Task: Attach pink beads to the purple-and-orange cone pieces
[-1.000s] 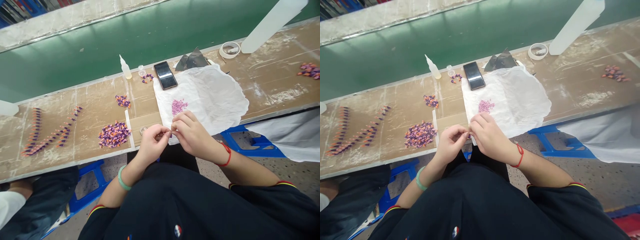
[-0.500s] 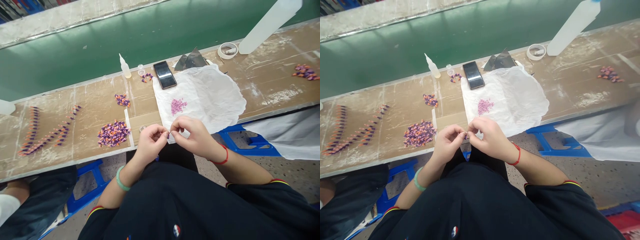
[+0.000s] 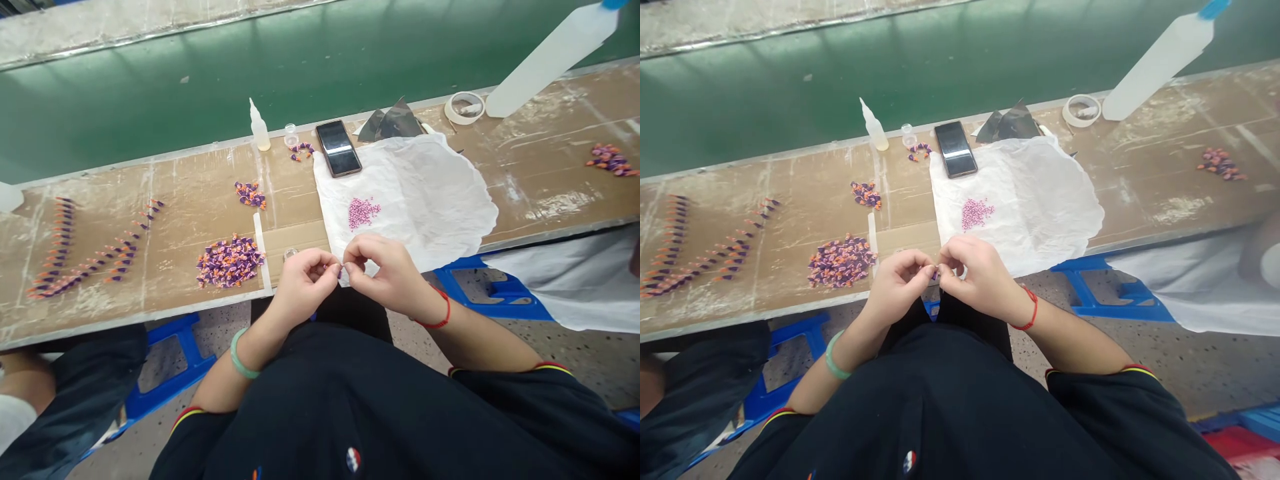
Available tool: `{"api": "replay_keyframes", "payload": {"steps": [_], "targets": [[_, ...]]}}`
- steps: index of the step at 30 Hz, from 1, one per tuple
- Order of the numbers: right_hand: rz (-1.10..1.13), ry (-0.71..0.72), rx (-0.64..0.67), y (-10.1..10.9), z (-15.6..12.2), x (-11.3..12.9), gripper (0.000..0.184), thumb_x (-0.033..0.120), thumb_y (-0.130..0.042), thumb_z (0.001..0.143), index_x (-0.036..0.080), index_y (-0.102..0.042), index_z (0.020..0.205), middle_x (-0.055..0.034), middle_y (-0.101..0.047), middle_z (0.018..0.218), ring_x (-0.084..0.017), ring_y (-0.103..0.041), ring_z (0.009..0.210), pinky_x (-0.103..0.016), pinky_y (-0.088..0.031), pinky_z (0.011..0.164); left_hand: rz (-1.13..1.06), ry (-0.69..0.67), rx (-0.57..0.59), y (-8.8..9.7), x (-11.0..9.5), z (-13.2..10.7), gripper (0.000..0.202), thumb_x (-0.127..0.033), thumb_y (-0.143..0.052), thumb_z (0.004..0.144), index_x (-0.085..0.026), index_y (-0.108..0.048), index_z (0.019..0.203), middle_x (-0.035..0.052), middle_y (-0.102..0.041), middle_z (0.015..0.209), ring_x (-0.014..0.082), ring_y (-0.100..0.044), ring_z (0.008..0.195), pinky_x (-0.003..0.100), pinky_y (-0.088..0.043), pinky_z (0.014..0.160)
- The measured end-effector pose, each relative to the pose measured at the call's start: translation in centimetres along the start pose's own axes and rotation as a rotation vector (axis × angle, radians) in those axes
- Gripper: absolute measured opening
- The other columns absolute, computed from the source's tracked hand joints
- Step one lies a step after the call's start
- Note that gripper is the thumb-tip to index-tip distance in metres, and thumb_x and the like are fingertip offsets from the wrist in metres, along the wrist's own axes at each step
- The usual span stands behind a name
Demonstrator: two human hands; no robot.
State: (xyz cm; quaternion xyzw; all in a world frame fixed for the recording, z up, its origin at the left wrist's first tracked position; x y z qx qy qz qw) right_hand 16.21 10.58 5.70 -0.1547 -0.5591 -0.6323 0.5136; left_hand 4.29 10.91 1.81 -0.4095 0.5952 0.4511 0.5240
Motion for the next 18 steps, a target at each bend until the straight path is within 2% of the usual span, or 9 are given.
{"api": "replay_keyframes", "payload": {"steps": [5, 9, 13, 16, 18], "targets": [[0.128, -0.061, 0.083, -0.8, 0.6, -0.5, 0.012, 0.013, -0.051, 0.083, 0.021, -0.051, 0.074, 0.0016, -0.056, 0.067, -0.012, -0.050, 0.060, -0.025, -0.041, 0.055, -0.137, 0.065, 0.008, 0.9, 0.4, -0.5, 0.020, -0.034, -0.069, 0.082, -0.016, -0.064, 0.073, -0.0005, -0.061, 0.061, 0.0081, -0.049, 0.048, 0.021, -0.043, 0.047], [0.162, -0.065, 0.174, -1.9, 1.4, -1.0, 0.010, 0.014, -0.051, 0.084, 0.021, -0.051, 0.077, 0.0015, -0.057, 0.068, -0.012, -0.051, 0.060, -0.025, -0.043, 0.057, -0.207, 0.117, -0.114, 3.8, 1.6, -1.8, 0.025, -0.038, -0.077, 0.078, -0.016, -0.067, 0.083, 0.0010, -0.065, 0.065, 0.0102, -0.056, 0.050, 0.021, -0.048, 0.047], [-0.040, 0.127, 0.241, -3.8, 2.9, -1.0, 0.011, 0.014, -0.050, 0.084, 0.021, -0.047, 0.076, 0.0002, -0.055, 0.069, -0.014, -0.048, 0.062, -0.026, -0.041, 0.059, -0.227, 0.156, -0.223, 6.5, 3.8, -3.4, 0.031, -0.042, -0.082, 0.074, -0.015, -0.069, 0.081, 0.0015, -0.066, 0.063, 0.0105, -0.058, 0.051, 0.022, -0.053, 0.050], [-0.294, 0.310, 0.313, -6.2, 3.9, -1.0, 0.013, 0.011, -0.047, 0.085, 0.021, -0.047, 0.075, -0.0032, -0.055, 0.070, -0.017, -0.048, 0.067, -0.029, -0.039, 0.063, -0.242, 0.197, -0.241, 7.4, 5.4, -4.4, 0.031, -0.042, -0.084, 0.072, -0.015, -0.071, 0.079, 0.0001, -0.064, 0.060, 0.0102, -0.058, 0.051, 0.022, -0.055, 0.052], [-0.437, 0.376, 0.376, -7.8, 4.5, -1.3, 0.016, 0.012, -0.045, 0.089, 0.020, -0.049, 0.075, -0.0059, -0.057, 0.072, -0.019, -0.048, 0.069, -0.031, -0.038, 0.065, -0.263, 0.232, -0.246, 7.5, 6.4, -4.9, 0.031, -0.041, -0.085, 0.070, -0.015, -0.072, 0.080, 0.0002, -0.064, 0.061, 0.0109, -0.059, 0.053, 0.023, -0.056, 0.054]]}}
Point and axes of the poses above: each hand's wrist, its own z-axis towards the middle knuckle, its own y-axis out of the back of the hand, x = y × z, the point moved 9 cm from there along z, towards the middle knuckle
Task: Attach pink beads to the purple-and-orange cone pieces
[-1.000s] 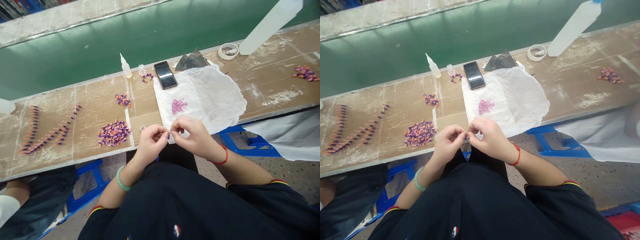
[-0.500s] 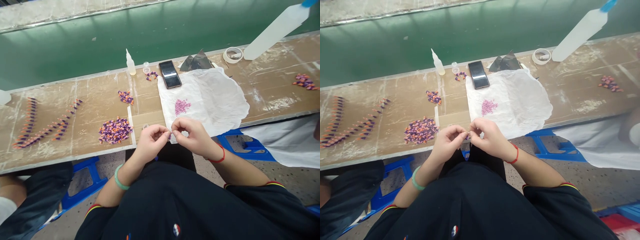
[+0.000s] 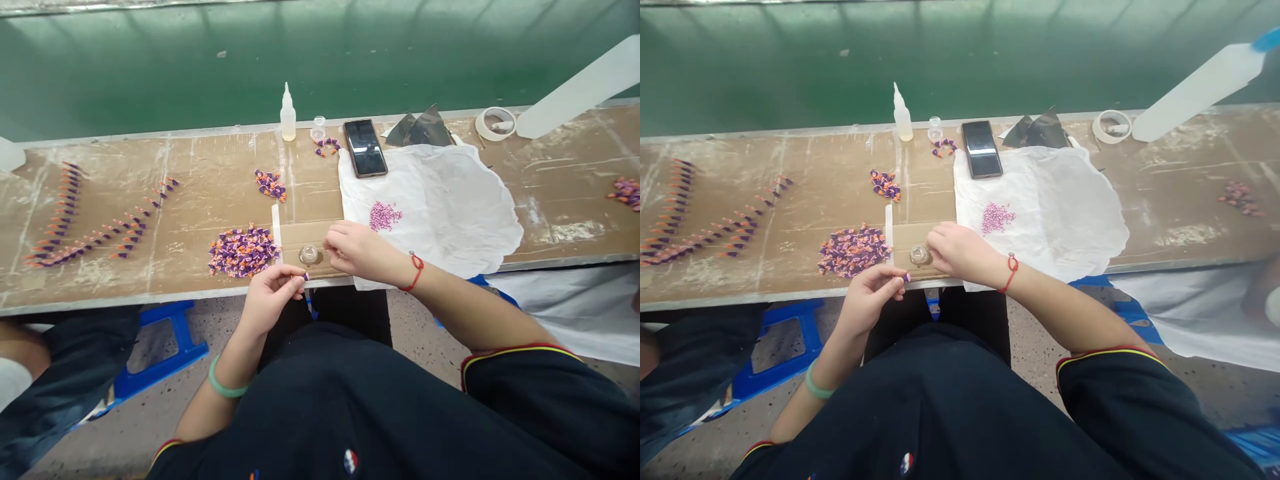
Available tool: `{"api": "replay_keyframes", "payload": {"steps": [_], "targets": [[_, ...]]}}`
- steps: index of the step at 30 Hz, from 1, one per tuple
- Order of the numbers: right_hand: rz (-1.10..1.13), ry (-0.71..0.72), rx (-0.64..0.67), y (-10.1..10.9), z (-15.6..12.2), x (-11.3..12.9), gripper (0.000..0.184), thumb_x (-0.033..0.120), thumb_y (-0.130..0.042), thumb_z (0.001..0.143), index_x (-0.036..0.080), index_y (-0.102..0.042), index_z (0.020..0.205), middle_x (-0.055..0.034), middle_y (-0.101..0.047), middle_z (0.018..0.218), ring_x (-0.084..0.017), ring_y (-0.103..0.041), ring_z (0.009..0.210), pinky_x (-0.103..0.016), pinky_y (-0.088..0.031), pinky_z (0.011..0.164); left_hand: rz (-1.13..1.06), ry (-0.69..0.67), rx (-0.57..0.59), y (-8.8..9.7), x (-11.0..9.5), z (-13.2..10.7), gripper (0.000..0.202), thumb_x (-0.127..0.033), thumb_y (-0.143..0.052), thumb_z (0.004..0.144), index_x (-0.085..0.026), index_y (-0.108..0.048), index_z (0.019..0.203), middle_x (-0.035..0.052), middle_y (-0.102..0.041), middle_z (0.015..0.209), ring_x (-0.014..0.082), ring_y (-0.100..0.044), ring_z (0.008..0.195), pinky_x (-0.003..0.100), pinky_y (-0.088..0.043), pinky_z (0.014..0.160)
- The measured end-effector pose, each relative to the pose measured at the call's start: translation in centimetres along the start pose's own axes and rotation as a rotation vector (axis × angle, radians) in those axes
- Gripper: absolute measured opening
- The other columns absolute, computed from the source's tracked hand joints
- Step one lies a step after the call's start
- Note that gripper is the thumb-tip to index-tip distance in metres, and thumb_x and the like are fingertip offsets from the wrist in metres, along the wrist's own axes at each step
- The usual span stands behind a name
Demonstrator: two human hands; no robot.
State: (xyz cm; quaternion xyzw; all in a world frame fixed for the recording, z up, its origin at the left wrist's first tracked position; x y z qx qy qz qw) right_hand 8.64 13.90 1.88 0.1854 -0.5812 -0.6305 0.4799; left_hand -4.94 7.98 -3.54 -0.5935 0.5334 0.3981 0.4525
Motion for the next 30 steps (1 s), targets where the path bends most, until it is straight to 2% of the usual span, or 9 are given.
{"api": "replay_keyframes", "payload": {"steps": [4, 10, 17, 21, 23, 25, 27, 30], "targets": [[-0.159, 0.030, 0.150, -1.8, 1.4, -0.1, 0.019, 0.014, -0.046, 0.093, 0.017, -0.055, 0.077, -0.0086, -0.059, 0.075, -0.021, -0.048, 0.073, -0.032, -0.036, 0.068, -0.039, 0.040, 0.001, 0.3, 1.1, -0.2, 0.032, -0.040, -0.085, 0.068, -0.015, -0.069, 0.078, 0.0004, -0.065, 0.063, 0.0112, -0.060, 0.055, 0.022, -0.056, 0.054], [-0.210, 0.046, 0.290, -2.9, 2.5, 0.1, 0.016, 0.018, -0.051, 0.095, 0.015, -0.060, 0.081, -0.0100, -0.061, 0.079, -0.022, -0.050, 0.078, -0.032, -0.035, 0.070, -0.051, 0.040, 0.017, 0.5, 1.4, 0.0, 0.028, -0.035, -0.083, 0.069, -0.015, -0.065, 0.077, 0.0012, -0.065, 0.067, 0.0108, -0.060, 0.058, 0.018, -0.050, 0.048], [-0.276, 0.115, 0.315, -3.3, 3.0, 0.9, 0.018, 0.018, -0.049, 0.096, 0.015, -0.061, 0.083, -0.0105, -0.062, 0.079, -0.024, -0.053, 0.079, -0.033, -0.038, 0.069, -0.060, 0.031, 0.023, 0.8, 1.7, 0.4, 0.025, -0.032, -0.082, 0.068, -0.014, -0.067, 0.078, 0.0012, -0.064, 0.067, 0.0115, -0.061, 0.058, 0.018, -0.049, 0.047], [-0.235, 0.105, 0.295, -2.7, 3.2, 1.1, 0.017, 0.018, -0.050, 0.094, 0.017, -0.057, 0.079, -0.0111, -0.062, 0.078, -0.023, -0.054, 0.078, -0.033, -0.039, 0.068, -0.077, 0.019, 0.023, 0.7, 1.4, 0.3, 0.026, -0.033, -0.083, 0.069, -0.015, -0.068, 0.078, 0.0013, -0.065, 0.065, 0.0125, -0.063, 0.058, 0.019, -0.050, 0.048], [-0.149, 0.055, 0.240, -1.6, 3.3, 1.1, 0.016, 0.019, -0.052, 0.092, 0.018, -0.054, 0.076, -0.0104, -0.063, 0.076, -0.022, -0.054, 0.076, -0.033, -0.040, 0.067, -0.094, -0.008, 0.007, 0.7, 0.8, 0.3, 0.027, -0.036, -0.083, 0.070, -0.015, -0.068, 0.077, 0.0013, -0.065, 0.064, 0.0128, -0.064, 0.057, 0.020, -0.051, 0.047], [0.044, -0.050, 0.174, -0.4, 3.2, 0.9, 0.015, 0.020, -0.053, 0.089, 0.020, -0.051, 0.074, -0.0076, -0.063, 0.072, -0.021, -0.056, 0.071, -0.033, -0.042, 0.065, -0.131, -0.053, -0.025, 0.8, 0.0, 0.1, 0.028, -0.037, -0.085, 0.070, -0.015, -0.068, 0.075, 0.0014, -0.067, 0.064, 0.0129, -0.066, 0.056, 0.019, -0.052, 0.047], [0.381, -0.211, 0.142, 0.2, 2.7, 0.6, 0.013, 0.021, -0.054, 0.087, 0.021, -0.050, 0.075, -0.0051, -0.066, 0.073, -0.019, -0.063, 0.070, -0.031, -0.047, 0.064, -0.173, -0.098, -0.061, 0.8, -0.9, -0.1, 0.030, -0.038, -0.087, 0.068, -0.015, -0.068, 0.074, 0.0016, -0.069, 0.066, 0.0131, -0.068, 0.056, 0.019, -0.054, 0.047], [0.913, -0.450, 0.168, -0.3, 1.4, 1.0, 0.012, 0.028, -0.055, 0.090, 0.021, -0.051, 0.081, -0.0054, -0.074, 0.085, -0.020, -0.073, 0.085, -0.030, -0.057, 0.072, -0.215, -0.141, -0.092, 0.7, -2.0, -0.4, 0.031, -0.039, -0.090, 0.066, -0.016, -0.071, 0.073, 0.0024, -0.073, 0.067, 0.0140, -0.070, 0.055, 0.019, -0.058, 0.050]]}}
Point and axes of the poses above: each hand's wrist, its own z-axis towards the middle knuckle, its own y-axis out of the back of the hand, x = y × z, the point moved 9 cm from there along z, towards the middle knuckle
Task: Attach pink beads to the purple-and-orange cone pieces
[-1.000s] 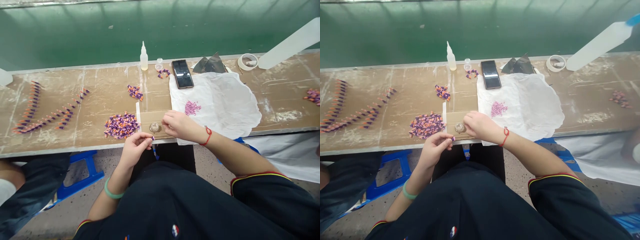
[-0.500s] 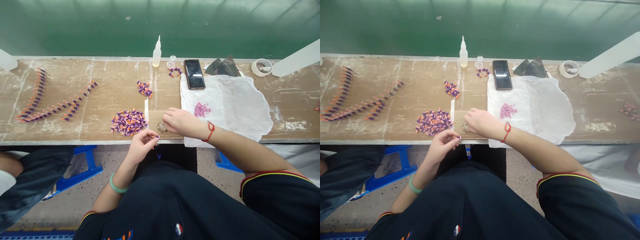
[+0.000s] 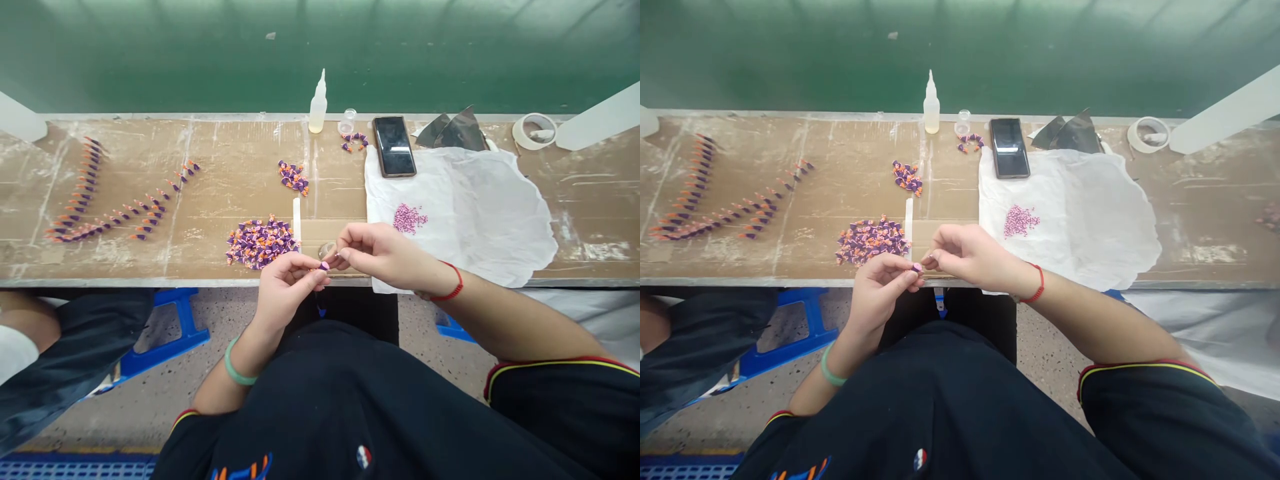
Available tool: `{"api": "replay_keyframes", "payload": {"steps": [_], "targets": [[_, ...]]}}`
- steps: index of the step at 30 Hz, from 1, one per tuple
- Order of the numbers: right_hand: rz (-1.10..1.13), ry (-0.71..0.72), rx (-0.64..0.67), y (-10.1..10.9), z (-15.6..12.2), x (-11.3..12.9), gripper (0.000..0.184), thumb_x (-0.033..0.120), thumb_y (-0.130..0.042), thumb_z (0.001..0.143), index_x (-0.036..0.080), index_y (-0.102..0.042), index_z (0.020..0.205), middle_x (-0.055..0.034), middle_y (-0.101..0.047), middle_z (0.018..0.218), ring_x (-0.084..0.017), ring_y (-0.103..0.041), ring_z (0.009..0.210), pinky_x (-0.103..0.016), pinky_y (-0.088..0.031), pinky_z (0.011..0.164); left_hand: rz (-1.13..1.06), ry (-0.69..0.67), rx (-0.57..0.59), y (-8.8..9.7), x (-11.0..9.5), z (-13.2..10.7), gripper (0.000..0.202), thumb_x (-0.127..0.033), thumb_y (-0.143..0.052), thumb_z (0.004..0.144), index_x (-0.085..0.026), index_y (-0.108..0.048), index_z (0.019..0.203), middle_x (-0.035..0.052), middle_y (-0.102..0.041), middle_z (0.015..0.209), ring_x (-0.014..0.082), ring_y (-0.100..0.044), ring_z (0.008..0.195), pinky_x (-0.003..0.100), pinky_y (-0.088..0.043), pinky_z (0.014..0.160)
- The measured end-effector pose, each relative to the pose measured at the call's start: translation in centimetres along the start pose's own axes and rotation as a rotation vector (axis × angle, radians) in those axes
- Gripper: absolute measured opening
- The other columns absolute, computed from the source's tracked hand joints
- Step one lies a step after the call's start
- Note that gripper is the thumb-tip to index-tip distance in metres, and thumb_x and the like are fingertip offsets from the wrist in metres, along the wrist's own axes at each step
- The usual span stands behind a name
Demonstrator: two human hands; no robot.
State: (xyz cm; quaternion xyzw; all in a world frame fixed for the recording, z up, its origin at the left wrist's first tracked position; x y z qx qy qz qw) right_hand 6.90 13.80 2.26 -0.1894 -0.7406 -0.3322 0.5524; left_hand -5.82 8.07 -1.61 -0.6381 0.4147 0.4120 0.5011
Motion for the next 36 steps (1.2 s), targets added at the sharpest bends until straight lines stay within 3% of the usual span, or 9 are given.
{"api": "replay_keyframes", "payload": {"steps": [2, 6, 17, 27, 36], "targets": [[0.153, -0.078, 0.020, -0.7, -0.7, -0.1, 0.014, 0.032, -0.059, 0.089, 0.021, -0.053, 0.082, -0.0058, -0.075, 0.088, -0.021, -0.074, 0.088, -0.031, -0.059, 0.075, -0.015, -0.012, 0.002, -0.4, -0.5, -0.2, 0.032, -0.040, -0.091, 0.065, -0.016, -0.072, 0.072, 0.0030, -0.074, 0.067, 0.0147, -0.071, 0.055, 0.020, -0.059, 0.051], [0.123, -0.087, 0.015, -0.9, -1.5, 0.6, 0.014, 0.032, -0.062, 0.086, 0.021, -0.056, 0.081, -0.0019, -0.071, 0.077, -0.016, -0.069, 0.072, -0.026, -0.055, 0.062, -0.035, -0.024, 0.008, -1.0, -1.1, -0.5, 0.030, -0.040, -0.092, 0.066, -0.016, -0.074, 0.074, 0.0033, -0.076, 0.069, 0.0157, -0.072, 0.055, 0.021, -0.062, 0.053], [-0.047, 0.087, -0.050, -0.3, -2.2, 2.9, 0.009, 0.025, -0.054, 0.085, 0.020, -0.056, 0.078, 0.0008, -0.067, 0.068, -0.010, -0.060, 0.059, -0.021, -0.044, 0.052, -0.041, -0.072, 0.034, -1.7, -2.2, -1.1, 0.026, -0.035, -0.092, 0.068, -0.017, -0.075, 0.075, 0.0035, -0.077, 0.072, 0.0164, -0.075, 0.058, 0.020, -0.063, 0.055], [-0.273, 0.319, -0.179, -0.2, -3.2, 4.9, 0.008, 0.016, -0.053, 0.086, 0.020, -0.054, 0.079, 0.0027, -0.066, 0.067, -0.008, -0.059, 0.056, -0.018, -0.045, 0.053, -0.106, -0.076, -0.005, -1.8, -2.0, -1.4, 0.020, -0.029, -0.093, 0.068, -0.019, -0.078, 0.075, 0.0015, -0.078, 0.071, 0.0142, -0.075, 0.059, 0.017, -0.063, 0.056], [-0.397, 0.416, -0.279, -0.4, -4.1, 5.3, 0.012, 0.013, -0.052, 0.088, 0.021, -0.053, 0.080, 0.0031, -0.066, 0.070, -0.009, -0.062, 0.059, -0.018, -0.045, 0.055, -0.094, -0.074, -0.036, -2.0, -2.2, -1.5, 0.023, -0.032, -0.093, 0.067, -0.018, -0.076, 0.073, 0.0024, -0.077, 0.070, 0.0149, -0.074, 0.057, 0.020, -0.063, 0.056]]}}
Point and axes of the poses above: each hand's wrist, its own z-axis towards the middle knuckle, its own y-axis out of the back of the hand, x = y × z, the point moved 9 cm from there along z, towards the middle knuckle
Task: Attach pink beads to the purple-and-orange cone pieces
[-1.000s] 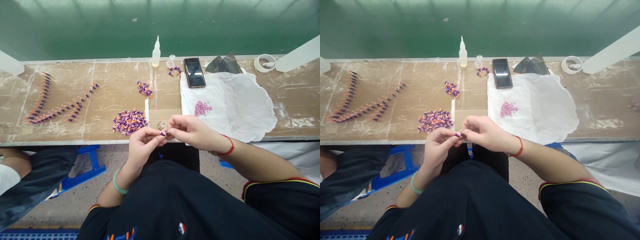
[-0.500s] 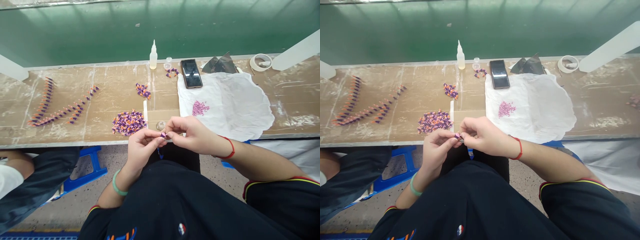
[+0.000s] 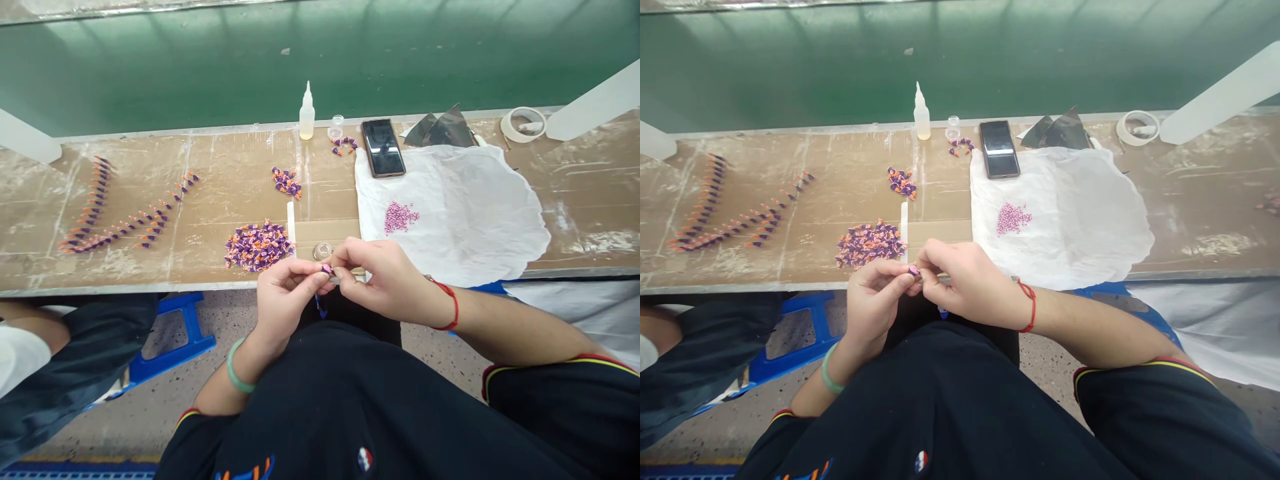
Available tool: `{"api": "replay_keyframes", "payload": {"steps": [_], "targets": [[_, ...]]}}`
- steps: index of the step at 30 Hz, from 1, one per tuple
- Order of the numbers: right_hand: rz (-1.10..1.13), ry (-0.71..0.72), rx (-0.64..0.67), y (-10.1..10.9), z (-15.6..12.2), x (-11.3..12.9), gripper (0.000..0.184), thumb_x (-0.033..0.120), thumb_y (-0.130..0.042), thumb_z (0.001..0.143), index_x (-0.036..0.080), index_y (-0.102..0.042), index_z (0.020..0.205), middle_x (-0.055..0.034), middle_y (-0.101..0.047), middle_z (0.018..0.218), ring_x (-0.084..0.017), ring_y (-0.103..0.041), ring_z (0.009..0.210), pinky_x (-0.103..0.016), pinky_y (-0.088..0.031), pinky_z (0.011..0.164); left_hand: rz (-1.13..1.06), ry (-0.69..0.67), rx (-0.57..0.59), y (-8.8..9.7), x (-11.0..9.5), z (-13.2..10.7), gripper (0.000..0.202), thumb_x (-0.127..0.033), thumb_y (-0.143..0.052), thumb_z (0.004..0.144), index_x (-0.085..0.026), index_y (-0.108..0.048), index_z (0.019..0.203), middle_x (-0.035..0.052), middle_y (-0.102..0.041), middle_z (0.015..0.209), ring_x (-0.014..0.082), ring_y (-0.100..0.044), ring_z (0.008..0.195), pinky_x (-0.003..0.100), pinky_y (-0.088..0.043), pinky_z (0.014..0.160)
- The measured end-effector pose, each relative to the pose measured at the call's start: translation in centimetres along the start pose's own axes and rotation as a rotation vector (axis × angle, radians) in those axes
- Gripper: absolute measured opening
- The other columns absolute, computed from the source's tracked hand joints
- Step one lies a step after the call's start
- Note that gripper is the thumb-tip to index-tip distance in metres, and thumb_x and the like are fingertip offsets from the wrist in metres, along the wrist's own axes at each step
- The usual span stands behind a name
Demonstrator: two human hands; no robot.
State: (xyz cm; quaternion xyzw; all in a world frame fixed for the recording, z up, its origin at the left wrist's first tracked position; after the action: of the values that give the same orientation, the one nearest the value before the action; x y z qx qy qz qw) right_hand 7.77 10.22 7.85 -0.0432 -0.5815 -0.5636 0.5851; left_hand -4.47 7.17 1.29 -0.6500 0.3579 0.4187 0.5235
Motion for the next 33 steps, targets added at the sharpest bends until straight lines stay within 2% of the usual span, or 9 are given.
{"api": "replay_keyframes", "payload": {"steps": [6, 11, 13, 16, 19, 23, 26, 29, 33], "targets": [[-0.057, 0.031, -0.031, 0.0, -0.1, 0.2, 0.012, 0.012, -0.051, 0.090, 0.021, -0.054, 0.082, 0.0016, -0.069, 0.072, -0.010, -0.065, 0.061, -0.020, -0.047, 0.057, 0.023, -0.043, 0.010, -0.1, -0.3, -0.1, 0.019, -0.029, -0.091, 0.070, -0.018, -0.076, 0.075, 0.0016, -0.077, 0.070, 0.0132, -0.073, 0.058, 0.019, -0.062, 0.057], [-0.035, 0.007, 0.011, 0.4, -0.1, 0.0, 0.012, 0.015, -0.050, 0.091, 0.021, -0.055, 0.082, 0.0006, -0.069, 0.072, -0.011, -0.065, 0.060, -0.022, -0.049, 0.056, 0.151, -0.086, 0.020, 0.0, -1.1, -0.3, 0.018, -0.028, -0.089, 0.073, -0.017, -0.075, 0.078, 0.0035, -0.077, 0.076, 0.0155, -0.075, 0.066, 0.022, -0.064, 0.064], [0.023, -0.070, 0.002, 1.3, -0.2, -0.6, 0.007, 0.017, -0.053, 0.091, 0.022, -0.056, 0.086, -0.0022, -0.074, 0.081, -0.014, -0.071, 0.070, -0.024, -0.056, 0.062, 0.225, -0.093, 0.040, -0.1, -1.4, -0.5, 0.016, -0.025, -0.087, 0.073, -0.018, -0.076, 0.083, 0.0050, -0.079, 0.084, 0.0173, -0.077, 0.073, 0.024, -0.065, 0.069], [0.126, -0.251, -0.088, 3.3, -1.0, -2.5, 0.003, 0.021, -0.056, 0.090, 0.023, -0.058, 0.092, -0.0062, -0.078, 0.099, -0.021, -0.075, 0.089, -0.033, -0.063, 0.078, 0.310, -0.086, 0.069, -0.5, -1.5, -0.7, 0.014, -0.025, -0.083, 0.077, -0.019, -0.077, 0.088, 0.0056, -0.079, 0.087, 0.0183, -0.077, 0.074, 0.025, -0.065, 0.070], [0.192, -0.377, -0.142, 4.2, -2.3, -4.7, 0.004, 0.026, -0.059, 0.090, 0.023, -0.061, 0.092, -0.0075, -0.078, 0.101, -0.024, -0.076, 0.092, -0.038, -0.064, 0.080, 0.411, -0.109, 0.088, -0.4, -1.5, -0.2, 0.011, -0.028, -0.078, 0.082, -0.020, -0.077, 0.089, 0.0049, -0.079, 0.083, 0.0177, -0.075, 0.069, 0.026, -0.064, 0.067], [0.191, -0.458, -0.178, 4.6, -4.0, -7.6, 0.009, 0.031, -0.062, 0.090, 0.023, -0.063, 0.088, -0.0079, -0.079, 0.096, -0.025, -0.076, 0.089, -0.041, -0.064, 0.079, 0.775, -0.256, 0.170, 0.5, -2.2, 1.5, 0.007, -0.027, -0.071, 0.086, -0.021, -0.076, 0.086, 0.0039, -0.076, 0.075, 0.0161, -0.069, 0.062, 0.027, -0.058, 0.063], [0.162, -0.524, -0.239, 5.1, -5.4, -9.8, 0.013, 0.035, -0.060, 0.090, 0.023, -0.063, 0.087, -0.0077, -0.079, 0.094, -0.026, -0.075, 0.088, -0.044, -0.064, 0.079, 1.102, -0.352, 0.218, 2.2, -2.5, 3.4, 0.009, -0.024, -0.066, 0.087, -0.022, -0.074, 0.082, 0.0050, -0.074, 0.077, 0.0201, -0.067, 0.073, 0.033, -0.055, 0.072], [0.150, -0.592, -0.268, 5.3, -6.7, -11.8, 0.015, 0.037, -0.059, 0.090, 0.023, -0.063, 0.086, -0.0088, -0.079, 0.094, -0.027, -0.075, 0.087, -0.046, -0.063, 0.077, 1.311, -0.363, 0.225, 4.3, -2.7, 5.7, 0.008, -0.022, -0.066, 0.085, -0.021, -0.074, 0.083, 0.0071, -0.073, 0.086, 0.0251, -0.066, 0.088, 0.040, -0.052, 0.085], [0.166, -0.641, -0.289, 5.3, -7.9, -13.3, 0.017, 0.038, -0.058, 0.089, 0.022, -0.064, 0.087, -0.0098, -0.078, 0.095, -0.028, -0.076, 0.088, -0.046, -0.063, 0.077, 1.375, -0.302, 0.205, 5.6, -2.9, 10.3, 0.013, -0.027, -0.069, 0.084, -0.019, -0.074, 0.093, 0.0078, -0.074, 0.096, 0.0256, -0.065, 0.093, 0.042, -0.051, 0.091]]}}
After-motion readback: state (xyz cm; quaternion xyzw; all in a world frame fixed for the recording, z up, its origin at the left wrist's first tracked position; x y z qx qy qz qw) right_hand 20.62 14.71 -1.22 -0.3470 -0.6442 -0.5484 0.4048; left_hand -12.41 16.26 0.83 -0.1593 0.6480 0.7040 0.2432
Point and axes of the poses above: each hand's wrist, its own z-axis towards the middle knuckle, its own y-axis out of the back of the hand, x = y × z, the point moved 9 cm from there along z, towards the middle knuckle
